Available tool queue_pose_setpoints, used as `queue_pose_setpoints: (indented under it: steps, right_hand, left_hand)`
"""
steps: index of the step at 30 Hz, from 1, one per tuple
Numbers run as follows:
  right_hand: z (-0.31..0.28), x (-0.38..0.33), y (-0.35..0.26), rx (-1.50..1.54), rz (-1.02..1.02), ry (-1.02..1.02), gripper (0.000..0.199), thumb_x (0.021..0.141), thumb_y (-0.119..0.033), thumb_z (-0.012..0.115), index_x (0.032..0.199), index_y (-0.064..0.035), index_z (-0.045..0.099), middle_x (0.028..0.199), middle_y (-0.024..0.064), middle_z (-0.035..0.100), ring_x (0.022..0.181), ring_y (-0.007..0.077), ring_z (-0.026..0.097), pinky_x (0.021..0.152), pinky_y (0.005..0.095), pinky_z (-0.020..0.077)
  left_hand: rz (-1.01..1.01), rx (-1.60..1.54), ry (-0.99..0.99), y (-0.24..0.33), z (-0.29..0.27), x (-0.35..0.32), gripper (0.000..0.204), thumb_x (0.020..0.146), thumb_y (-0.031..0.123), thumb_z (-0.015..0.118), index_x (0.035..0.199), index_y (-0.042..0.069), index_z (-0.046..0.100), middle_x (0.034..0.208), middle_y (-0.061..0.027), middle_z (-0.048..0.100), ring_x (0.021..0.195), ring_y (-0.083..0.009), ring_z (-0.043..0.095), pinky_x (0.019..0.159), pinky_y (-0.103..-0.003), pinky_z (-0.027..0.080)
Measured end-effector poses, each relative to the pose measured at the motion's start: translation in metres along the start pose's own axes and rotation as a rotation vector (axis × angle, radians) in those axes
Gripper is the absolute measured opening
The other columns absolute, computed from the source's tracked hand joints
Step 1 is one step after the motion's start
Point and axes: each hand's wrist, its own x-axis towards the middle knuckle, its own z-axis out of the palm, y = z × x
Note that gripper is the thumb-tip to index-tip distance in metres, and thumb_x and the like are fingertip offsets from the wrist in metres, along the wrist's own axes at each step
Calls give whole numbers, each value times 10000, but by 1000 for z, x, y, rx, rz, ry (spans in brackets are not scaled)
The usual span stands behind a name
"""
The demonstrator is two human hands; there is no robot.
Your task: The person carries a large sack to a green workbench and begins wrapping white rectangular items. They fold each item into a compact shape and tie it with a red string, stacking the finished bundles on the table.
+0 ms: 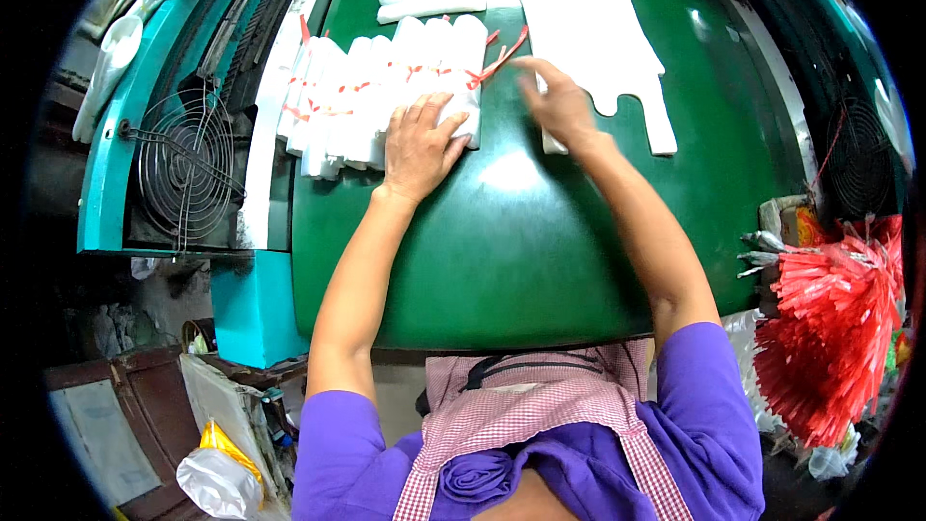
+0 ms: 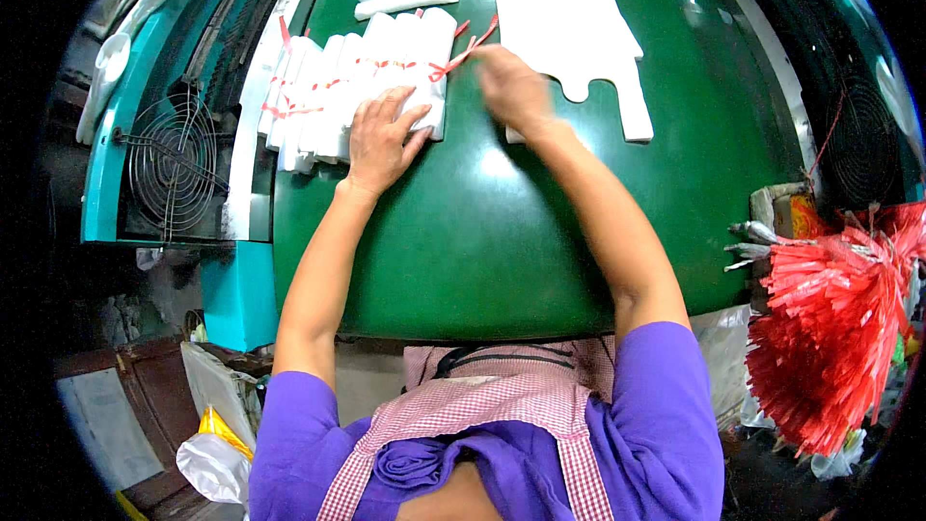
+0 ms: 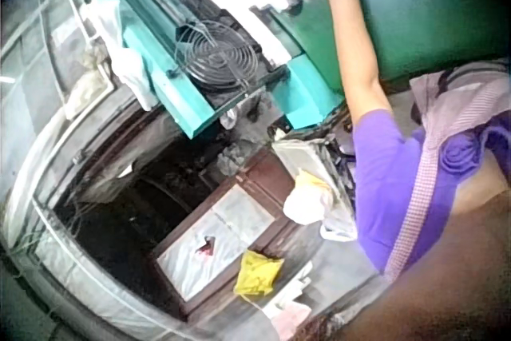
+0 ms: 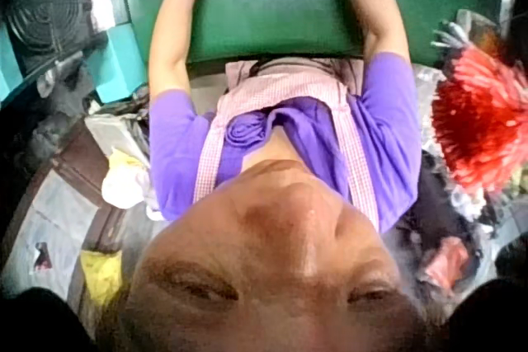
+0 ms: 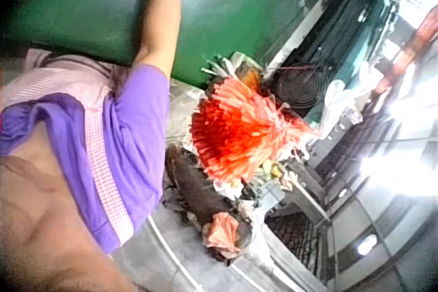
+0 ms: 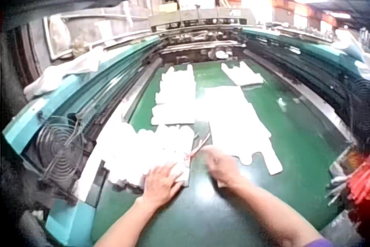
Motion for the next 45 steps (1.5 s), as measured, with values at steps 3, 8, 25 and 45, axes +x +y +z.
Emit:
queue_pose_setpoints:
  steps: [3,8,25,45]
  right_hand:
    - [-37,-13,68,-511,-47,57,190,876,-184,571,946,-18,630,993,150,606,974,321,558,848,399,469]
    - [-74,-86,20,-441,-42,-388,274,891,-284,561,834,-24,622,900,148,595,879,323,572,777,424,490]
    - [-106,-156,13,-217,-216,-366,684,846,-419,606,1350,-5,401,1465,210,298,1380,363,240,1122,465,212]
    - [-98,-203,-16,288,187,-258,249,905,-179,547,1099,-34,606,752,175,610,742,354,619,666,406,488]
  left_hand:
    - [-69,57,50,2,18,10,362,785,258,683,1132,184,609,1287,-39,497,1206,-222,444,953,-429,334]
    - [-137,39,-7,23,11,-6,401,811,259,662,1194,169,584,1374,-90,426,1309,-292,356,1046,-548,247]
    - [268,-400,-330,148,-61,-111,407,740,129,662,1138,124,578,1320,-88,496,1286,-257,424,1098,-512,212]
    - [27,-321,-614,164,-39,-24,207,837,127,602,1015,24,631,805,-159,646,698,-319,627,621,-399,500]
